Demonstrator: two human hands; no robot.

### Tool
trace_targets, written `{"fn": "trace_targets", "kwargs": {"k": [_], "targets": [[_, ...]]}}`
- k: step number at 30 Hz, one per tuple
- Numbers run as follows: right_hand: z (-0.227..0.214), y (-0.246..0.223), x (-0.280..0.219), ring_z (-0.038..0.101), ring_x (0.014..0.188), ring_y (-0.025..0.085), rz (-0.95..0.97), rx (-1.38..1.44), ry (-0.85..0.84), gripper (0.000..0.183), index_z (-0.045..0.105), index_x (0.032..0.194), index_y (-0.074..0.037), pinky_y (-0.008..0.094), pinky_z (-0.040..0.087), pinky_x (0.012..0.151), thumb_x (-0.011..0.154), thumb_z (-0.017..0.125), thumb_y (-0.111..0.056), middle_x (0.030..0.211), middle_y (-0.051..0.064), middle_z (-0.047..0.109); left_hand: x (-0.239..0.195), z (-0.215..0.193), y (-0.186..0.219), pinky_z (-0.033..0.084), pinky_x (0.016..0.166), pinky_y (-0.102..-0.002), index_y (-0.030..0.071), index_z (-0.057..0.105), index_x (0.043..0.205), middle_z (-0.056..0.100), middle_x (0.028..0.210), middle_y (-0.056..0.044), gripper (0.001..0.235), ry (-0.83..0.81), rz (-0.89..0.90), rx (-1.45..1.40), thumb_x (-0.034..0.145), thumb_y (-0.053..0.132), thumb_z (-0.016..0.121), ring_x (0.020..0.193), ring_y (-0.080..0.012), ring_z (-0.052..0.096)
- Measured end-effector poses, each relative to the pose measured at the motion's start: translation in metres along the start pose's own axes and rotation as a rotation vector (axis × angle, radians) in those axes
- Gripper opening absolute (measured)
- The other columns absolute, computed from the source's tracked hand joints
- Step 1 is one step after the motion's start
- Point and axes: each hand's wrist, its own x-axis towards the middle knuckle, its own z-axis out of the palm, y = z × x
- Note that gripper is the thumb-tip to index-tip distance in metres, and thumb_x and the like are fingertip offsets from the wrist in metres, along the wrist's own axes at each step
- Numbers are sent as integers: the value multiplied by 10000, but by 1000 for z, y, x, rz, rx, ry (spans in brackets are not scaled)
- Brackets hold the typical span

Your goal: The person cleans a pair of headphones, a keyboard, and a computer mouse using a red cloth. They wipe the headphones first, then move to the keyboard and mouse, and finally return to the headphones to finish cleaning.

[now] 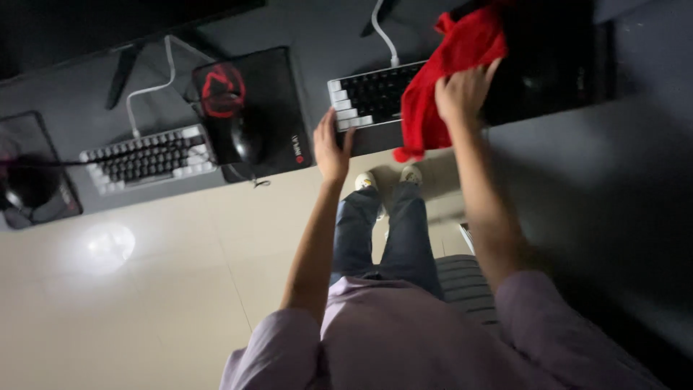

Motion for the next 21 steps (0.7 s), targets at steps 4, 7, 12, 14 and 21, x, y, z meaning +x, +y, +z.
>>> {"fn": "trace_targets", "kwargs": {"k": [4, 7, 12, 14, 21], "targets": [[-8, -6, -63, 480, 1386, 465, 232, -121, -334, 466, 641, 1228, 47, 656, 72, 1250, 965, 648, -339, 1351, 313, 590, 6, 4, 23, 390, 1160, -480, 41, 449, 1506, 449, 1513, -219, 666, 12, 8, -29, 939, 204, 758, 1396, -411, 435], [-9, -7, -107, 448, 1426, 480, 228, -100, -289, 494, 632, 1282, 35, 656, 105, 1245, 917, 687, -294, 1441, 298, 556, 11, 16, 53, 308, 1210, -528, 41, 402, 1527, 357, 1575, -237, 764, -29, 68, 55, 870, 165, 772, 1449, -431, 362], [-54, -21, -122, 425, 1433, 507, 185, 203, -123, 541, 557, 1454, -3, 591, 222, 1224, 983, 710, -221, 1512, 282, 527, 46, 67, 109, 206, 1243, -597, 86, 290, 1576, 272, 1623, -210, 1045, -400, 314, 243, 670, 139, 809, 1476, -422, 308], [-53, -17, -141, 457, 1387, 507, 101, 410, -123, 621, 530, 1443, -25, 564, 284, 1203, 874, 750, -143, 1487, 279, 526, 59, 105, 111, 195, 1229, -633, 135, 200, 1616, 275, 1630, -234, 1165, -350, 520, 318, 681, 256, 885, 1493, -413, 295], [-61, 0, -199, 569, 1392, 294, 289, 949, -4, 594, 527, 1456, -52, 422, 425, 1216, 914, 766, -89, 1459, 153, 599, 97, 127, 130, 323, 1112, -644, 207, 95, 1644, 407, 1501, -218, 1470, -552, 575, 512, 514, 509, 986, 1329, -419, 432]]}}
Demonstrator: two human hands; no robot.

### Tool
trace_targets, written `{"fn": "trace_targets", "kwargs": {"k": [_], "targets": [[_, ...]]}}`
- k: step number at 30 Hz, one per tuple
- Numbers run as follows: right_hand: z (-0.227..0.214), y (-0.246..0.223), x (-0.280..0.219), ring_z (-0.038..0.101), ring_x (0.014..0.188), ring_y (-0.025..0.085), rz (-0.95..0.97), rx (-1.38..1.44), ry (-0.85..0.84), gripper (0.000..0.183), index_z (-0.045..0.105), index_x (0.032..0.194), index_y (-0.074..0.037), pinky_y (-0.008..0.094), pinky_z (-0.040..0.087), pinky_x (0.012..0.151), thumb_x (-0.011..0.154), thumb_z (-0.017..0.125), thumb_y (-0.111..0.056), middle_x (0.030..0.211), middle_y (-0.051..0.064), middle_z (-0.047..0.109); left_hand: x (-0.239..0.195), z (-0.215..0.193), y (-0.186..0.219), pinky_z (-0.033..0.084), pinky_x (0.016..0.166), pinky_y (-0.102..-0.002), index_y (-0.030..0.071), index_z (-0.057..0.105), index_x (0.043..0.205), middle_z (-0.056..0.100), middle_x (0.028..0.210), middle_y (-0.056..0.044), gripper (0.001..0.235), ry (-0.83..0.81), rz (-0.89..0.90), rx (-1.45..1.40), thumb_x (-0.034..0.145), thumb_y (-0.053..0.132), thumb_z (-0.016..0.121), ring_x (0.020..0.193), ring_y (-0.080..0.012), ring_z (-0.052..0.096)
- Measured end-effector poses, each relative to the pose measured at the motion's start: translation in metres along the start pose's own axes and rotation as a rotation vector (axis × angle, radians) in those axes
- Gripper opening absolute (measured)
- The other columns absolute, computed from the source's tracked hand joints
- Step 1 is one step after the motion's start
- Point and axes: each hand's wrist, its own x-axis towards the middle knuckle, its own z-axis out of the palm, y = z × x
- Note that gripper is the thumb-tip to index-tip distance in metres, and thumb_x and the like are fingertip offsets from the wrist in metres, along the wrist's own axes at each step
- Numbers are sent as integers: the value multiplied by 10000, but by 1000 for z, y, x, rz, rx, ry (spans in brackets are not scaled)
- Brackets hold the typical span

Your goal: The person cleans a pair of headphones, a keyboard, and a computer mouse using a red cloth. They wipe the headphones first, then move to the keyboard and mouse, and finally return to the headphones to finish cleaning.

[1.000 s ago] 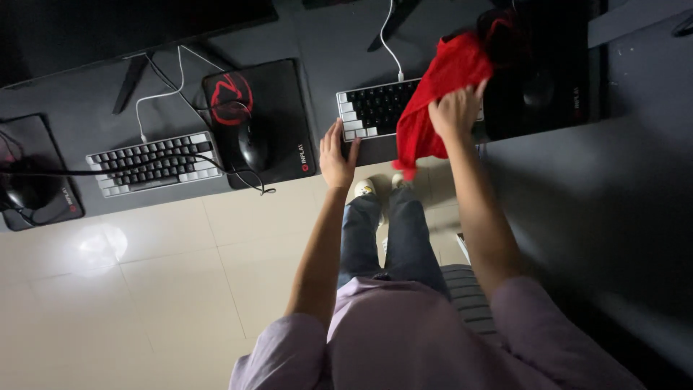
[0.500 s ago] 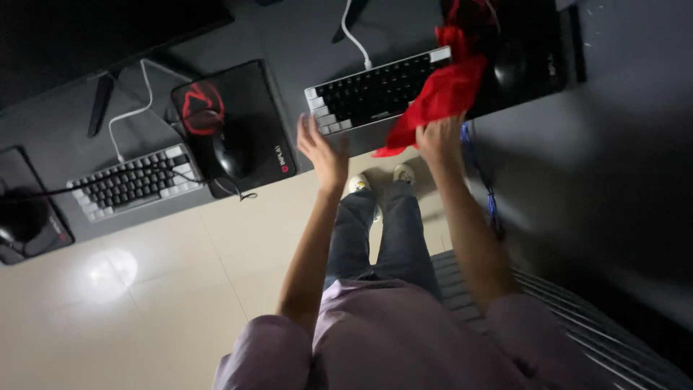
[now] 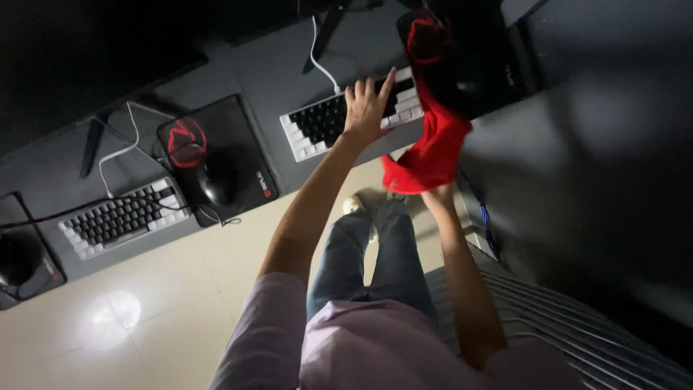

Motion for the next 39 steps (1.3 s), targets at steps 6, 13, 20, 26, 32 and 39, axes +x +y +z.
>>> {"fn": "trace_targets", "kwargs": {"k": [6, 13, 20, 26, 32, 39], "targets": [[-30, -10, 5, 469, 1434, 237, 344, 123, 288, 796, 360, 1580, -5, 396, 358, 1202, 922, 795, -119, 1574, 137, 474, -30, -107, 17, 355, 1110, -597, 217, 132, 1603, 445, 1426, -218, 1416, 41, 66, -185, 488, 355, 993, 1238, -430, 460], [21, -134, 89, 553, 1343, 245, 41, 156, 44, 693, 415, 1542, -12, 396, 443, 1141, 962, 776, -128, 1494, 159, 541, -72, -177, 19, 451, 1174, -469, 125, 66, 1669, 383, 1518, -269, 1246, 91, 103, -666, 725, 127, 878, 1401, -479, 446], [52, -232, 151, 643, 1042, 205, 241, 240, -347, 714, 412, 1522, -50, 344, 540, 938, 920, 759, -216, 1274, 131, 638, -91, -142, -25, 333, 1250, -539, 13, -9, 1619, 74, 1636, -380, 1211, 294, 74, -732, 806, 188, 871, 1497, -567, 231], [89, -181, 156, 570, 1306, 223, 119, 366, -490, 594, 395, 1550, -42, 358, 462, 1117, 1044, 579, -291, 1449, 150, 576, -114, -153, -34, 60, 1324, -583, 88, 268, 1595, 140, 1680, -229, 1078, 252, 142, -448, 755, 216, 931, 1564, -544, 62], [125, -156, 157, 477, 1440, 315, 115, 359, -359, 533, 437, 1520, -19, 414, 353, 1208, 1090, 391, -330, 1531, 186, 505, -138, -154, -43, 107, 1347, -521, 27, 328, 1573, 201, 1642, -320, 995, 151, 158, -739, 754, 120, 886, 1575, -510, 101], [153, -7, 118, 444, 1474, 320, 105, 266, -225, 554, 381, 1562, -26, 399, 330, 1223, 1104, 306, -329, 1576, 194, 458, -162, -128, -48, 368, 1211, -484, -11, 287, 1564, 320, 1589, -261, 1070, -1, -73, -1233, 746, 275, 914, 1458, -358, 379]]}}
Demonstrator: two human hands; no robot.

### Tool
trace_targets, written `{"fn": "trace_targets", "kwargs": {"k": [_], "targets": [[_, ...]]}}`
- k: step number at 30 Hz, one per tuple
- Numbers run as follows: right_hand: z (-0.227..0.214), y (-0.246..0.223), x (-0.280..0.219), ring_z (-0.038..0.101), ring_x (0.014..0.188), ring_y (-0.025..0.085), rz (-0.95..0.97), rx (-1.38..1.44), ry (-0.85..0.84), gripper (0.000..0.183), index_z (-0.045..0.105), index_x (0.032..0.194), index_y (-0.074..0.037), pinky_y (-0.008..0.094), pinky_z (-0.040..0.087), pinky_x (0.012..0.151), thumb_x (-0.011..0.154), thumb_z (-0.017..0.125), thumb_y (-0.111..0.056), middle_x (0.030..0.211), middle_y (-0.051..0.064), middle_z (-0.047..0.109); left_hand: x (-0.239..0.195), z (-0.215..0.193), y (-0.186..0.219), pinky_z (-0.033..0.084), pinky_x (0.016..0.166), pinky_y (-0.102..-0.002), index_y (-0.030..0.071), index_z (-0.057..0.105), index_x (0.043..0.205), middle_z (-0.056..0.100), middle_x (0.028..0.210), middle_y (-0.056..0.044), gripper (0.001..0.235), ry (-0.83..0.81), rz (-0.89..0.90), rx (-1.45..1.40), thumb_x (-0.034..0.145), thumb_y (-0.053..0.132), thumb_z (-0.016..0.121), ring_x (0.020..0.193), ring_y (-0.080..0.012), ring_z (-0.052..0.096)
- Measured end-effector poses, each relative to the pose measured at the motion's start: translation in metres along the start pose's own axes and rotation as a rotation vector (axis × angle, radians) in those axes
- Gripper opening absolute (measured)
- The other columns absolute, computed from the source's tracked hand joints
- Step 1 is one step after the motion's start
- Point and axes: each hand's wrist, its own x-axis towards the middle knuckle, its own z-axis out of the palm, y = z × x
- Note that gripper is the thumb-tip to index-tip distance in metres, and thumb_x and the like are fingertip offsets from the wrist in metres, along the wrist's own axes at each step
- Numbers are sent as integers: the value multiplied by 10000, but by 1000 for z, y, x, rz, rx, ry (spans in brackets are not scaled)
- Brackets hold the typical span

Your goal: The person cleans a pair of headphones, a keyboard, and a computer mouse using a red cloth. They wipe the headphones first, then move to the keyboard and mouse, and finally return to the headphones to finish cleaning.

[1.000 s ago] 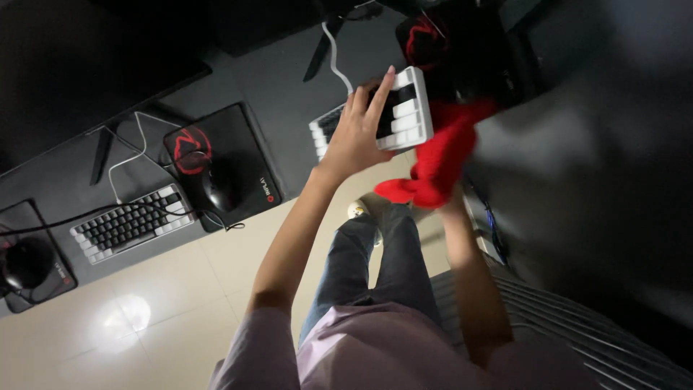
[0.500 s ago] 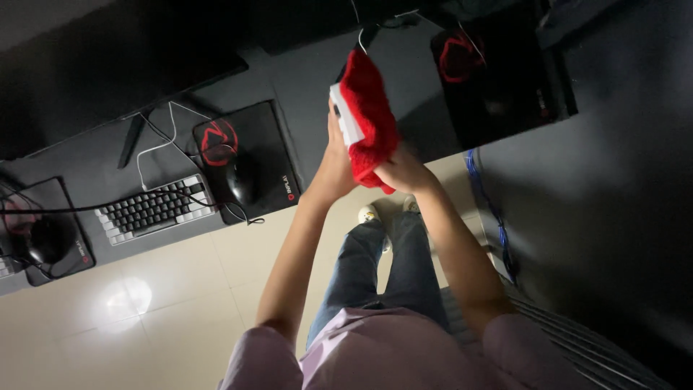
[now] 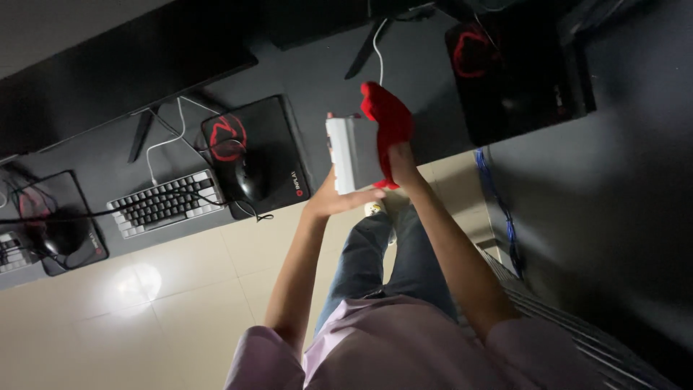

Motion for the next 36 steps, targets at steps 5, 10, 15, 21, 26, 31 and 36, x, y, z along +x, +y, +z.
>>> {"fn": "trace_targets", "kwargs": {"k": [5, 10, 15, 21, 26, 31, 36], "targets": [[-13, 81, 3, 348, 1484, 388, -47, -528, -28, 591, 310, 1580, 16, 424, 270, 1222, 1076, 360, -288, 1588, 261, 369, -8, -10, -15, 443, 1154, -426, -30, 217, 1601, 453, 1515, -205, 1164, 42, -27, -156, 780, 431, 902, 1410, -281, 475], [-16, 38, -15, 327, 1506, 370, -94, -337, 8, 604, 282, 1591, 8, 426, 262, 1244, 1096, 344, -332, 1608, 250, 340, 0, -3, -23, 442, 1175, -431, -27, 265, 1586, 418, 1536, -210, 1151, 76, 27, 26, 749, 406, 926, 1411, -288, 476], [12, -39, -47, 302, 1533, 347, -165, -109, 54, 624, 247, 1605, -1, 429, 253, 1271, 1121, 326, -387, 1632, 235, 304, 1, 2, -28, 377, 1261, -452, -5, 298, 1599, 376, 1607, -203, 1122, 91, 101, 128, 768, 376, 949, 1482, -307, 440], [26, -86, -69, 278, 1560, 324, -211, 103, 107, 648, 212, 1620, -12, 431, 243, 1297, 1146, 309, -443, 1657, 219, 268, 10, 12, -13, 299, 1257, -452, 9, 162, 1621, 153, 1657, -212, 1269, 127, 125, 15, 725, 446, 946, 1528, -314, 286], [22, -21, -55, 410, 1471, 335, -242, 23, 58, 644, 363, 1553, 18, 447, 335, 1224, 1095, 366, -435, 1574, 232, 415, 21, 17, 11, 272, 1277, -468, 58, -83, 1617, 288, 1615, -212, 1430, 86, 108, -111, 736, 514, 947, 1510, -313, 331], [-1, 103, -47, 547, 1347, 246, 287, 488, 228, 623, 434, 1509, -13, 396, 424, 1142, 1061, 322, -432, 1469, 129, 554, 43, 10, 26, 174, 1292, -562, 50, 117, 1615, 208, 1624, -307, 1371, -30, 270, 517, 636, 415, 1005, 1534, -453, 221], [-32, 1, -53, 582, 1155, 285, 714, 757, 397, 630, 448, 1527, -89, 478, 421, 889, 1060, 285, -478, 1359, 141, 599, 74, 25, 38, 290, 1265, -563, 36, 39, 1639, 297, 1616, -286, 1434, -163, 249, 466, 613, 433, 960, 1478, -476, 328]]}}
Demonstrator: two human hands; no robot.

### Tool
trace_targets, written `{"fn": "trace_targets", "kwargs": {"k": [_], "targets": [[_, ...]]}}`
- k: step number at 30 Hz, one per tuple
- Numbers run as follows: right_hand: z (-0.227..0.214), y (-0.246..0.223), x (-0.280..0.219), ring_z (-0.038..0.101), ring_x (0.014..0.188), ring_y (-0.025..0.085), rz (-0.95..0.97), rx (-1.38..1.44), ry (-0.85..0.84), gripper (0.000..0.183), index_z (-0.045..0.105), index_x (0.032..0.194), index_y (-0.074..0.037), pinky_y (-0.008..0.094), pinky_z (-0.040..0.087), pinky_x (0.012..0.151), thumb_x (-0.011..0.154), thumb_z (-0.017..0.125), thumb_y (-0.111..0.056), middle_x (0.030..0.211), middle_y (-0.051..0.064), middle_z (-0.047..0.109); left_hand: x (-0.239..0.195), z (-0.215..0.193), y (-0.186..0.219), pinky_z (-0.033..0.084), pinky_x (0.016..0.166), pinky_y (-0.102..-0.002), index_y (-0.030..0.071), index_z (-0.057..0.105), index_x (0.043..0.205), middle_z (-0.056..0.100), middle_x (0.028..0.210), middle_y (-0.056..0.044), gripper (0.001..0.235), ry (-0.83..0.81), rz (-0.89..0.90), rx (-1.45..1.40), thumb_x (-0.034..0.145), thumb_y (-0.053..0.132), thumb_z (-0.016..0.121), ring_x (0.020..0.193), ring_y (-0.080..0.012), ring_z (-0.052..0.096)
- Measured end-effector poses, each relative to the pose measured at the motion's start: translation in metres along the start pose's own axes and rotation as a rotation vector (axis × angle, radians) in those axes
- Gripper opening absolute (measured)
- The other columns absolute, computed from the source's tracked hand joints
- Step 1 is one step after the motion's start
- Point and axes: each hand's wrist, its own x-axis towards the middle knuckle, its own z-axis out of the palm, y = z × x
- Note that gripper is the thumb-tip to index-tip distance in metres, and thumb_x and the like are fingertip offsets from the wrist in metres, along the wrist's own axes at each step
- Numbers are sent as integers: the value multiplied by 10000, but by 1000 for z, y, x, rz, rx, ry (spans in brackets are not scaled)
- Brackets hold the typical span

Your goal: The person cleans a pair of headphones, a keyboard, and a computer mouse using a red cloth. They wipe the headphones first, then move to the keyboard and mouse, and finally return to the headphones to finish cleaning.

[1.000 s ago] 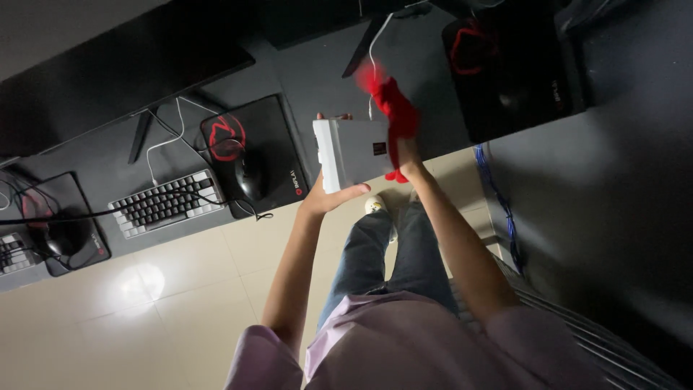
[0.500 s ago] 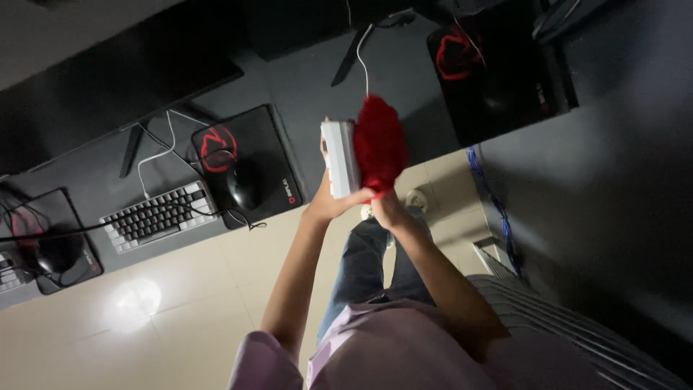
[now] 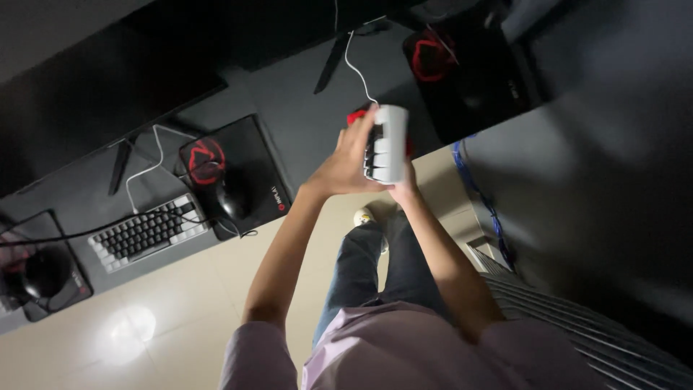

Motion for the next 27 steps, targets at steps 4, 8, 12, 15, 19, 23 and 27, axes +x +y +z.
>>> {"fn": "trace_targets", "kwargs": {"k": [4, 8, 12, 15, 19, 23, 27], "targets": [[29, -68, -79, 526, 1380, 252, -414, 453, -424, 552, 411, 1571, -90, 455, 407, 1193, 1112, 440, -394, 1514, 95, 526, 30, 11, 18, 316, 1202, -588, 151, 115, 1638, 401, 1546, -263, 1381, -70, 80, 123, 587, 429, 967, 1420, -482, 423], [-7, -98, -115, 508, 1411, 289, -389, 1064, -860, 608, 449, 1578, -68, 495, 368, 1282, 1125, 516, -469, 1531, 146, 534, 54, 32, 20, 351, 1115, -625, 242, 132, 1620, 467, 1345, -270, 1402, -69, -4, 383, 526, 469, 980, 1264, -501, 485], [-53, -112, -132, 408, 1520, 311, -498, 973, -582, 706, 409, 1620, -139, 592, 274, 1300, 1037, 572, -502, 1635, 93, 471, 64, 51, -12, 373, 1065, -616, 270, 116, 1626, 474, 1353, -251, 1434, -33, -100, 529, 510, 502, 986, 1208, -474, 504], [-61, -119, -143, 398, 1536, 361, -509, 978, -779, 715, 421, 1642, -132, 628, 247, 1301, 1060, 589, -512, 1592, 99, 484, 73, 68, -46, 386, 1041, -591, 284, 91, 1643, 484, 1362, -195, 1469, -101, -218, 705, 497, 538, 976, 1217, -429, 502], [-51, -119, -156, 394, 1525, 394, -523, 998, -763, 742, 398, 1651, -134, 621, 287, 1269, 1053, 573, -538, 1635, 116, 451, 83, 94, -72, 358, 1039, -611, 297, 84, 1618, 462, 1381, -197, 1491, -184, -339, 854, 460, 605, 970, 1223, -425, 477], [-70, -98, -148, 389, 1515, 407, -462, 1143, -519, 748, 341, 1676, -99, 641, 323, 1254, 1072, 505, -510, 1688, 142, 383, 93, 122, -104, 345, 1042, -627, 297, 73, 1612, 422, 1473, -219, 1503, -262, -418, 964, 456, 663, 961, 1251, -453, 473], [-53, -107, -161, 431, 1485, 395, -469, 934, -662, 768, 381, 1654, -82, 602, 346, 1211, 1055, 542, -535, 1671, 163, 415, 101, 129, -101, 350, 1042, -627, 293, 50, 1648, 415, 1504, -219, 1512, -335, -501, 971, 490, 657, 952, 1261, -456, 480]]}}
